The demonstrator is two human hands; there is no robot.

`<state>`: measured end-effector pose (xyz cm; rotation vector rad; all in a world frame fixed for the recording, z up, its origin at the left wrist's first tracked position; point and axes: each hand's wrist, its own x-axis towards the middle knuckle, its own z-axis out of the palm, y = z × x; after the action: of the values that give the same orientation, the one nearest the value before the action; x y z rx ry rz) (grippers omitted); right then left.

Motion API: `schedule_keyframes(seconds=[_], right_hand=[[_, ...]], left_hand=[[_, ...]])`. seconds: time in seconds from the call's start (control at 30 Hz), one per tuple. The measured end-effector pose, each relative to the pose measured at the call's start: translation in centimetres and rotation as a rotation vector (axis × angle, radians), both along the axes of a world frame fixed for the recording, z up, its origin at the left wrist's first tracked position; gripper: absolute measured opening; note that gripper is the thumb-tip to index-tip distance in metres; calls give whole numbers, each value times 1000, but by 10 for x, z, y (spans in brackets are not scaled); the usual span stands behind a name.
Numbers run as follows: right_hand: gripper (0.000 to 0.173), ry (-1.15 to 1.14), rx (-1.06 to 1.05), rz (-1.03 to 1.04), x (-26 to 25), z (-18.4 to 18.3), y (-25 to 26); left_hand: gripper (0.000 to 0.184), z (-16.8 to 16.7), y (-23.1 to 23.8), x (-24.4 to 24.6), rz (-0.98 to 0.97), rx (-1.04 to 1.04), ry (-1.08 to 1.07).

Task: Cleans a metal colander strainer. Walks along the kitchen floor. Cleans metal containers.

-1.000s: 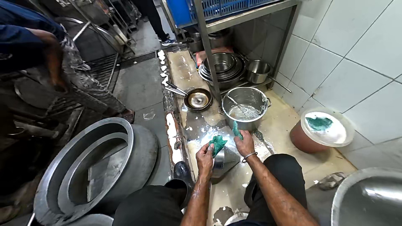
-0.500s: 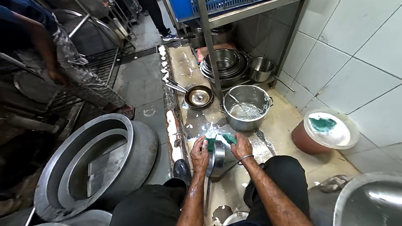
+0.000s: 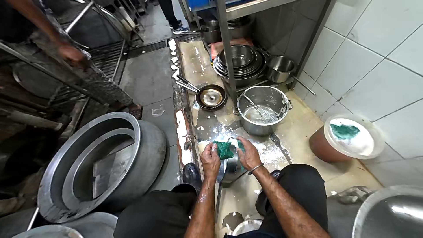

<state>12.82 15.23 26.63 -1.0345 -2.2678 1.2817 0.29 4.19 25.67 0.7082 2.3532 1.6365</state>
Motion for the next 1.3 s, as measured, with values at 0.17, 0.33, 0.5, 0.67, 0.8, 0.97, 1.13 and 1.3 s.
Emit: schedule_keyframes(seconds=[0.17,0.33,0.5,0.67,0.8,0.97,1.13,1.3], right_hand=[[51,-119,179,259,-10,-10,-13],[33,-139,223,245,-13,-19,-21],[31,-329,74,445,-11,-3,-28],[38,-501,-76,603,-9,-2,-33],[37,-399,-249,438,-7,1,-16],[21,-29,-579,89,-4,-2,0],[13,340,-981,-103,-3,11,-4],[38,636,-1207,-23,-2,21,-1]], left_hand=[[20,-5,6,5,-21,70,-143],[19,-10,9,3,70,77,-193],[21,0,11,-3,196,88,-209],[22,2,9,-11,257,161,-202],[25,1,5,-14,204,162,-178],[25,-4,4,-11,70,300,-223],[23,-9,5,-9,-73,404,-316],[25,-4,7,-1,-212,547,-505]])
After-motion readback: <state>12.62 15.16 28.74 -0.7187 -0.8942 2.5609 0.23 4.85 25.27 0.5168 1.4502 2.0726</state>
